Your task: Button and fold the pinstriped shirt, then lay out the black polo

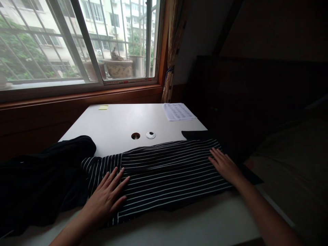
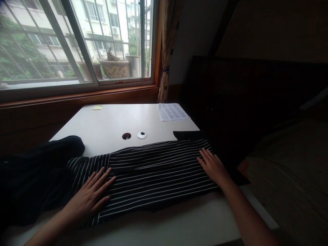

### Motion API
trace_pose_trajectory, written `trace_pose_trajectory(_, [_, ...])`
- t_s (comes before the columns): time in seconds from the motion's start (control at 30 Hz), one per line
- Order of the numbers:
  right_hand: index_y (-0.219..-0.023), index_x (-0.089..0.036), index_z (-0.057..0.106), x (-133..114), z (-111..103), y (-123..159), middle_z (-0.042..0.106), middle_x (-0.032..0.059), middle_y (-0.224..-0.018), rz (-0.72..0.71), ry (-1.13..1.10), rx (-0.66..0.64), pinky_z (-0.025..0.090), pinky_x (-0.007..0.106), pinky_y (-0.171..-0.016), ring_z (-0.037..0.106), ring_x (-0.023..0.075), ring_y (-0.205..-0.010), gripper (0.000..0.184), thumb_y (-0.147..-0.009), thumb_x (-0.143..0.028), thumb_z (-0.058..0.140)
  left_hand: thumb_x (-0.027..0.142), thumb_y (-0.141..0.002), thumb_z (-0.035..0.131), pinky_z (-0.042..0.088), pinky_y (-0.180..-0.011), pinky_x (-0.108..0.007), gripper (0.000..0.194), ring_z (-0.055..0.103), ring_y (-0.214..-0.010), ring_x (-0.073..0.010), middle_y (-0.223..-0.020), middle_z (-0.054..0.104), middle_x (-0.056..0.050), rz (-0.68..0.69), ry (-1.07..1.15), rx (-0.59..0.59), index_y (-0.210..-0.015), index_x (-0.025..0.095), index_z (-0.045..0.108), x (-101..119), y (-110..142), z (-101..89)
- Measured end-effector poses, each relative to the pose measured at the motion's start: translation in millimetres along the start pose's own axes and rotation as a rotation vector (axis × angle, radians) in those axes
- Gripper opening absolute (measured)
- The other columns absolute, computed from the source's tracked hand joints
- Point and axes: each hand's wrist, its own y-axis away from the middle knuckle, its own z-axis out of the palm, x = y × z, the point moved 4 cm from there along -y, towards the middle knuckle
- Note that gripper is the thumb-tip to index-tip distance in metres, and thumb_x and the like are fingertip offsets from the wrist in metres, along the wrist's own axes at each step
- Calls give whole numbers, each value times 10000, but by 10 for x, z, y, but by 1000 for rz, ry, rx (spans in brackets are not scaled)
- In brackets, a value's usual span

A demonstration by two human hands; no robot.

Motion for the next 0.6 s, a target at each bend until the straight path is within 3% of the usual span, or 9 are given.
trace_pose_trajectory(0.13, [-1279, -203, 614, -128, -264, 67, 589, 129, -1391, 26, -80, 120, 409, 552, -1085, 497, 310, -1330, 456, -1011, -421, 315, 475, -959, 561, 385, -1122, -550, 543, 409, -1402, -315, -1506, 483, -34, 99, 71, 10, -1471, 339, 438, 82, 160, -159])
trace_pose_trajectory(0.23, [-1210, -225, 647, -557, -564, 94, 647, 105, -1272, -47, -228, 207, 448, 491, -1066, 578, 283, -1211, 365, -1002, -436, 434, 426, -897, 666, 471, -1057, -491, 479, 544, -1245, -278, -1289, 640, -32, 168, 185, -24, -1352, 325, 558, 256, 187, -279])
trace_pose_trajectory(0.3, [-1183, -264, 662, -947, -712, 139, 670, 73, -1187, -167, -339, 145, 489, 445, -1020, 614, 247, -1128, 282, -992, -400, 505, 376, -871, 701, 535, -946, -417, 411, 602, -1091, -248, -1144, 676, -39, 182, 247, -42, -1262, 294, 606, 381, 163, -322])
trace_pose_trajectory(0.33, [-1220, -277, 649, -1156, -747, 172, 664, 64, -1190, -253, -396, 43, 507, 413, -997, 616, 229, -1116, 282, -978, -383, 550, 339, -877, 691, 549, -882, -382, 348, 613, -1010, -229, -1076, 680, -38, 182, 259, -41, -1213, 280, 622, 435, 144, -332])
trace_pose_trajectory(0.43, [-1231, -250, 644, -1650, -814, 288, 652, 80, -1179, -431, -518, -158, 538, 361, -913, 615, 222, -1075, 383, -879, -385, 708, 222, -930, 593, 527, -744, -321, 132, 587, -814, -184, -908, 654, -25, 188, 255, -28, -1051, 250, 641, 535, 88, -334])
trace_pose_trajectory(0.6, [-970, -205, 689, -1920, -880, 383, 659, 61, -943, -485, -523, -208, 498, 331, -795, 599, 192, -878, 174, -860, -111, 594, 136, -968, 472, 477, -681, -295, 174, 533, -716, -164, -823, 612, -18, 223, 265, -35, -871, 218, 590, 537, 97, -336])
